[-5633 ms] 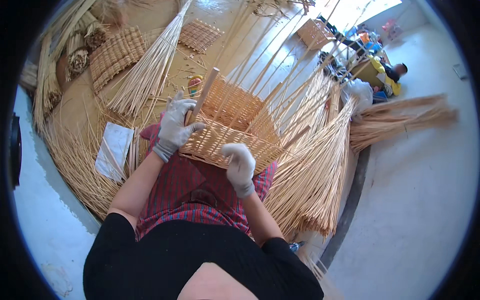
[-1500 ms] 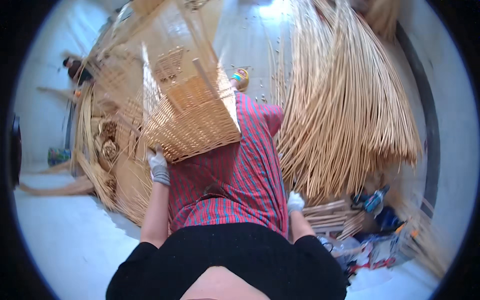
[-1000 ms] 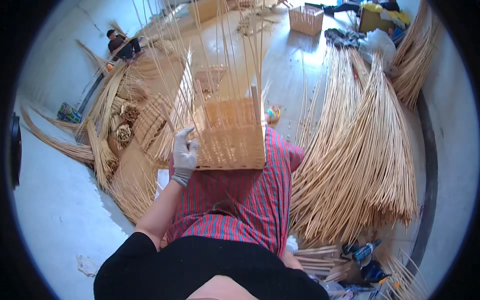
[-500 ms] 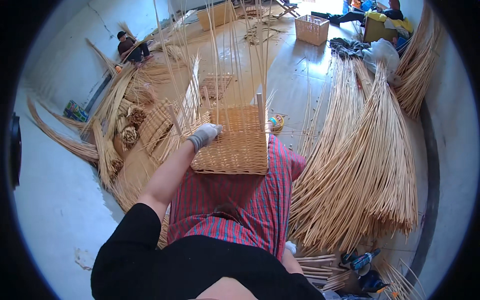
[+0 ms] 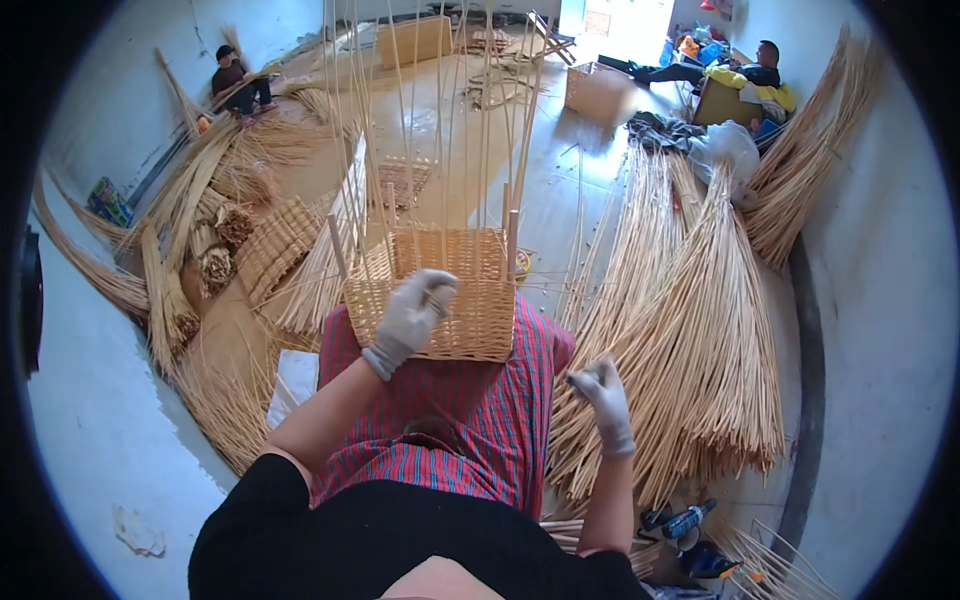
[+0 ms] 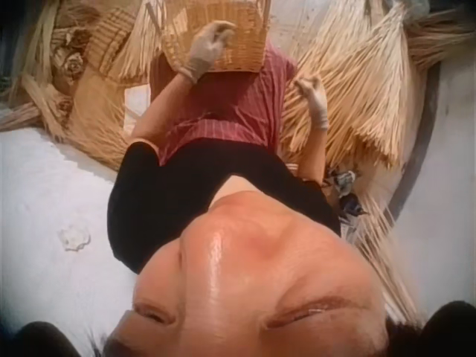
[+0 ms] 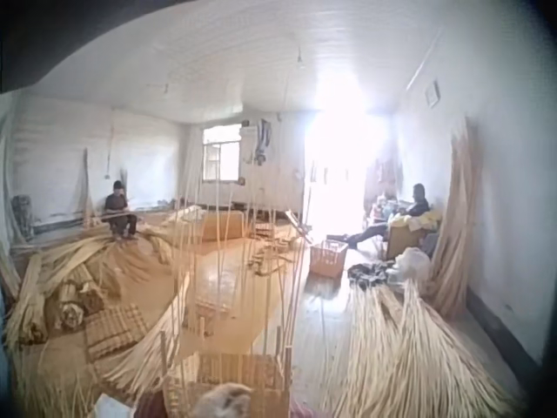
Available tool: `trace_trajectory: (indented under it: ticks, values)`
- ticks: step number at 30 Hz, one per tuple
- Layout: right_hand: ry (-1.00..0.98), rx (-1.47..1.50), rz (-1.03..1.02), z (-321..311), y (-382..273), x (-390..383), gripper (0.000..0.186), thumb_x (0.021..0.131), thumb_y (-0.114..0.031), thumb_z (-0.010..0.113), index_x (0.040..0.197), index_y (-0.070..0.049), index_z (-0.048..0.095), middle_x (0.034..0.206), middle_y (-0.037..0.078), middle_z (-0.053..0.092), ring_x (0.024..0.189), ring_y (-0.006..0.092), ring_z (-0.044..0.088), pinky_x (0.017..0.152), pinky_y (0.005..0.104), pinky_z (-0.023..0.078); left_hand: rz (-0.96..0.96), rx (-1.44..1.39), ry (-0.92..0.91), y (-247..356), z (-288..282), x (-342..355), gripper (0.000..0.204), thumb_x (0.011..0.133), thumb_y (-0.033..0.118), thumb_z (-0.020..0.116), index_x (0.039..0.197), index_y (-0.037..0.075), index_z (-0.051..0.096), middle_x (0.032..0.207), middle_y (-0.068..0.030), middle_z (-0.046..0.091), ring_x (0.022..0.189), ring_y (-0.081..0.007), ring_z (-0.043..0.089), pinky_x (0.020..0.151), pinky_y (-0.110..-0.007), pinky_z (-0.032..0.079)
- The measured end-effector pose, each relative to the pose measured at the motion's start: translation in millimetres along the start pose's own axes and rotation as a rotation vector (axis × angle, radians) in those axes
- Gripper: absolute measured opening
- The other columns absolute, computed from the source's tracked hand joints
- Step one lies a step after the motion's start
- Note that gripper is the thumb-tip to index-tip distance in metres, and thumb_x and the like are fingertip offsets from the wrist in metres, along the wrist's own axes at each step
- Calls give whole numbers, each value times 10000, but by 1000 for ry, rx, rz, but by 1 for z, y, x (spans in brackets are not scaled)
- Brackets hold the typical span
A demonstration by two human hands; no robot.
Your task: The recorder is weaving a rectangular basket using long wooden or reed strips.
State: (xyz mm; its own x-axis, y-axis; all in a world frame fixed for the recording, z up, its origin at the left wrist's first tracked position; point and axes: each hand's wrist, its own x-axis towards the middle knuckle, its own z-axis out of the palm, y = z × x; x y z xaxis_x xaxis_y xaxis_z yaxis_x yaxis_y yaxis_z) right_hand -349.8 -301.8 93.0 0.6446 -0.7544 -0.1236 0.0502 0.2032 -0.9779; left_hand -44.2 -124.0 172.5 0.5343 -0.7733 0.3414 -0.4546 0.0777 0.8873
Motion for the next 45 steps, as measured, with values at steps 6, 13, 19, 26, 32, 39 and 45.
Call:
trace_trajectory:
  ticks: [6,13,19,26,32,39,45]
  values:
    - [-348,-208,-262,126,-84,22,380,833,-105,803,1106,-64,542,1046,22,583,878,80,569,730,251,509,-350,-616,-386,14,33,-3,250,1011,205,672,1186,52,580,961,-25,649,824,-107,630,761,-283,556]
    - [-243,-708,-531,181,-117,79,477,722,-263,938,1030,-38,652,930,72,678,873,148,643,782,324,559,-340,-549,-286,5,-47,18,102,1019,137,623,1080,59,597,834,-30,635,633,-164,655,567,-308,563]
    - [231,-861,-567,83,-159,175,368,815,-338,851,1031,-65,730,941,109,707,861,219,685,794,352,556,-289,-309,324,-70,-198,85,208,1055,294,592,1020,91,564,754,1,595,569,-96,563,504,-269,485]
    - [202,-954,-496,88,-152,181,380,804,-414,812,937,-62,752,895,131,741,851,291,709,802,398,552,-289,-47,390,-123,-209,95,244,992,306,703,1171,145,662,913,8,674,724,-87,604,577,-250,485]
    - [210,-959,-467,83,-147,185,385,811,-420,829,942,-64,760,886,100,727,828,213,682,785,343,542,-101,-176,360,-127,-211,84,210,976,261,723,1122,120,773,959,43,741,773,-38,612,645,-198,466]
    - [226,-953,-411,85,-147,191,395,820,-430,828,953,-64,760,882,90,722,822,200,676,770,337,539,-112,-61,397,-123,-205,89,212,984,243,715,1114,85,768,874,57,704,713,-34,542,638,-205,443]
    - [53,-796,-481,79,-123,207,358,857,-399,785,986,-65,769,786,100,707,755,226,686,741,353,545,137,305,938,-51,-145,83,257,963,41,647,1218,24,675,1083,-81,675,955,-178,635,875,-319,529]
